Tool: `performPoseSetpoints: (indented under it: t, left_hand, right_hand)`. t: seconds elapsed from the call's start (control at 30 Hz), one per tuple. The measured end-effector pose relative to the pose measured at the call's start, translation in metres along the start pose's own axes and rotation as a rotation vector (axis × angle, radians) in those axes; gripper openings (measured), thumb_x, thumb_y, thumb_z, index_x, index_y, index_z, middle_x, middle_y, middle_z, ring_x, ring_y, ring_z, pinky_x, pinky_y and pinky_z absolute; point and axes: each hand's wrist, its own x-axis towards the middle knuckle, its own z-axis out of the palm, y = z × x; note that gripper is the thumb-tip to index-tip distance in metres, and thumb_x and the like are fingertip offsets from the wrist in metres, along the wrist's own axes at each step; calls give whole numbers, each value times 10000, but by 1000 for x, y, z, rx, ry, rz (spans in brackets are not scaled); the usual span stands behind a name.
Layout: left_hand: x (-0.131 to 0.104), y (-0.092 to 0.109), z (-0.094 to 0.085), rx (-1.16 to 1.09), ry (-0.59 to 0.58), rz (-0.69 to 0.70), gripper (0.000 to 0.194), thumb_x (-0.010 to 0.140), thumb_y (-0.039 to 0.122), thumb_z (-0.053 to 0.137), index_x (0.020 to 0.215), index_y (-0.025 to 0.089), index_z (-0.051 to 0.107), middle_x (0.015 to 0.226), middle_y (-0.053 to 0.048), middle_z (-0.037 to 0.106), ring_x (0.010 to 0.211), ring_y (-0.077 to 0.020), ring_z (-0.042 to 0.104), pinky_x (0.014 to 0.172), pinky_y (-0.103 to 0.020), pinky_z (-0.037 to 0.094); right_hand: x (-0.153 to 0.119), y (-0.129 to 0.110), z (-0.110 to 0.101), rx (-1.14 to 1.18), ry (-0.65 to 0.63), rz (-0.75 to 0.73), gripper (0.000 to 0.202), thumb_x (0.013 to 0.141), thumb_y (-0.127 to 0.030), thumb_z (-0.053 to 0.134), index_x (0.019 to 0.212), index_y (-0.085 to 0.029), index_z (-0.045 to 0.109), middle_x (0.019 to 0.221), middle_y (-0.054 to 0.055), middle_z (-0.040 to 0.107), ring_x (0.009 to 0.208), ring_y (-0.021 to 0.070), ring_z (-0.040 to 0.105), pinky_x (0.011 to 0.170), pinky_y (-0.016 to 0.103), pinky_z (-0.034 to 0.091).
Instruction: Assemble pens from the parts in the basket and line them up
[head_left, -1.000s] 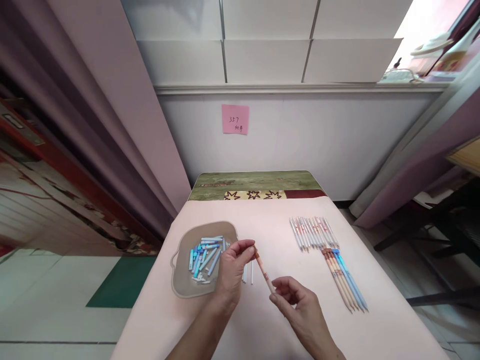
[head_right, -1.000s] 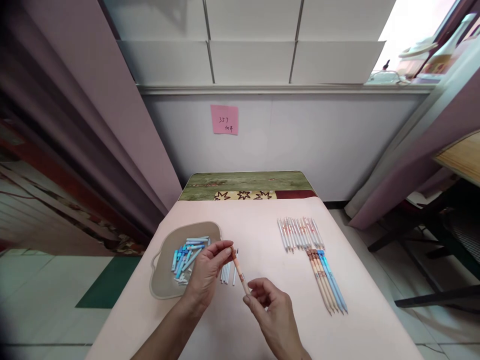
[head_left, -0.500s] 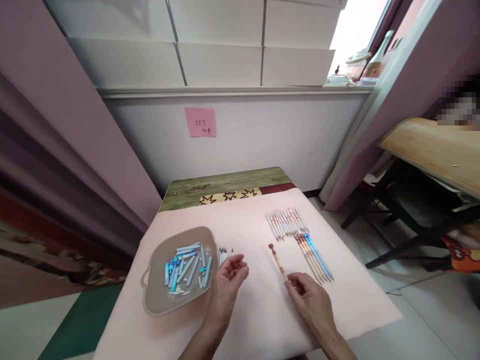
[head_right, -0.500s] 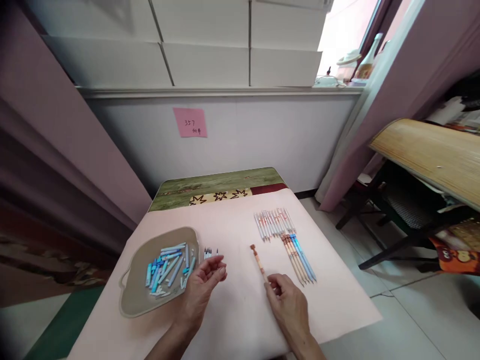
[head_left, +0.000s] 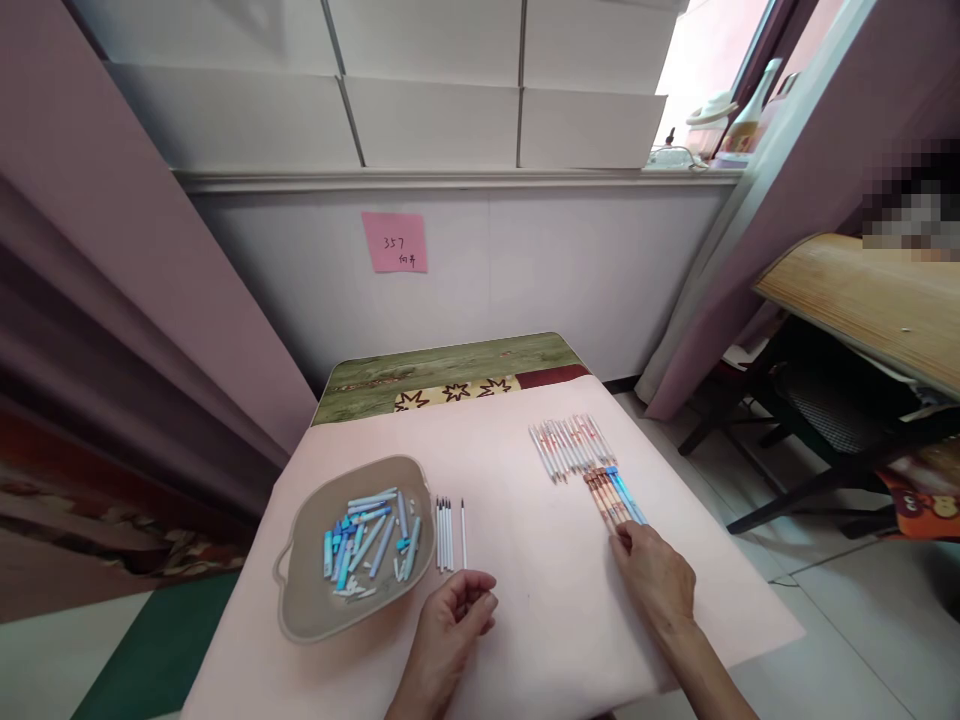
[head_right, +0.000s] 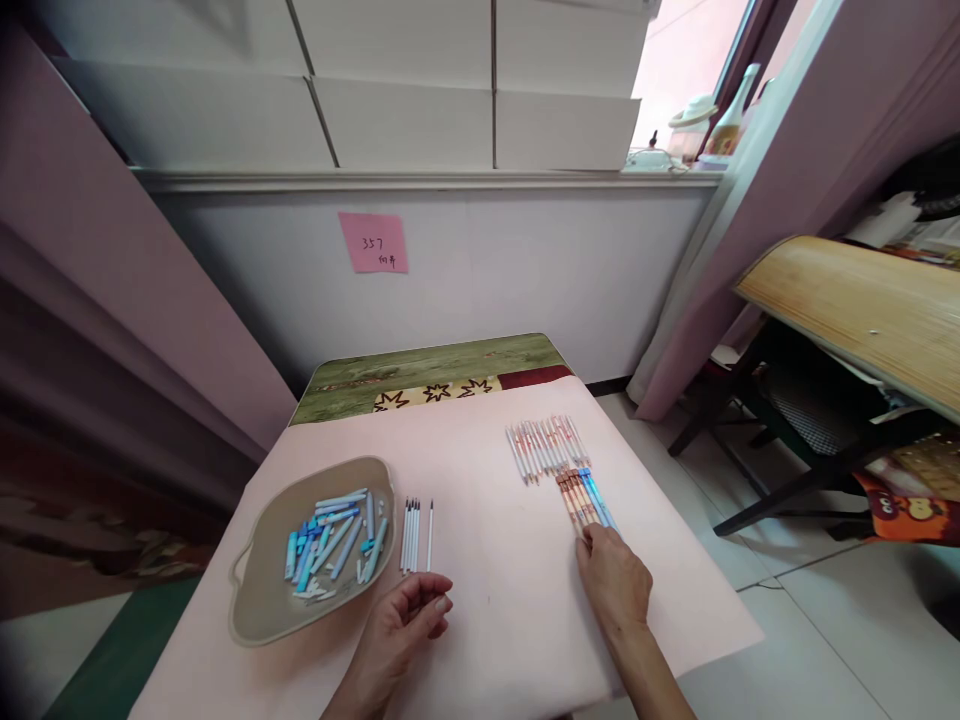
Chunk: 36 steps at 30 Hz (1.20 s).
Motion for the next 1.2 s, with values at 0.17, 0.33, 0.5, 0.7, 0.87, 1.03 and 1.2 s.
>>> performPoseSetpoints:
  t: [0.17,0.33,0.5,0.7,0.87,1.03,1.2]
  left_hand:
    - [-10,-1,-14,14,36,-51,361,552,429,805,755,153,691,662,-15,607,562,-114,528,525,-238,428]
    - [-24,24,-38,61,52,-47,409,602,481,759,823,149,673,669,-23,615,514,-107,506,426,-207,340]
    - [-24,76,-110,201,414,198,374,673,440,716,916,159,669,687,-12,628,562,-111,507,504,-215,385]
    - [-28,95,-175,699,711,393,247,771,415,614,882,197,650,796,-13,659,672,-154,575,644,-257,438]
    - [-32,79,-185,1133,665,442,143,830,286,504,829,212,627,875,-26,646,708,-161,585,666,-271,413]
    - [-19,76,-186,1207,553,412,136,822,218,468,798,217,602,840,-31,635,758,-180,593,698,-276,413]
    - [4,73,-168,1255,355,378,122,794,174,497,782,220,609,806,-21,634,745,-177,581,674,-264,390]
  right_hand:
    - [-3,0,2,-34,-4,-3,286,909,-370,387,923,-255,649,1006,56,684,812,229,657,532,279,373]
    - [-7,-3,-7,42,36,2,341,890,-480,385,1004,-288,643,1096,28,679,834,242,665,537,288,414]
    - [-11,-32,-15,211,32,-92,317,815,-546,491,937,-309,663,916,-5,712,751,209,666,539,269,440]
    - [-33,-81,-1,299,-27,-359,277,838,-515,490,869,-300,663,816,-19,706,654,175,655,529,255,412]
    - [-44,-91,7,292,-98,-401,258,852,-505,481,844,-314,654,806,-41,701,661,168,653,534,254,398]
    - [-46,-88,8,296,-118,-380,241,844,-502,494,840,-327,660,818,-45,707,687,182,655,547,260,399]
    - [-49,-109,3,346,-179,-461,223,857,-430,496,796,-300,667,771,-32,698,669,173,636,579,264,394]
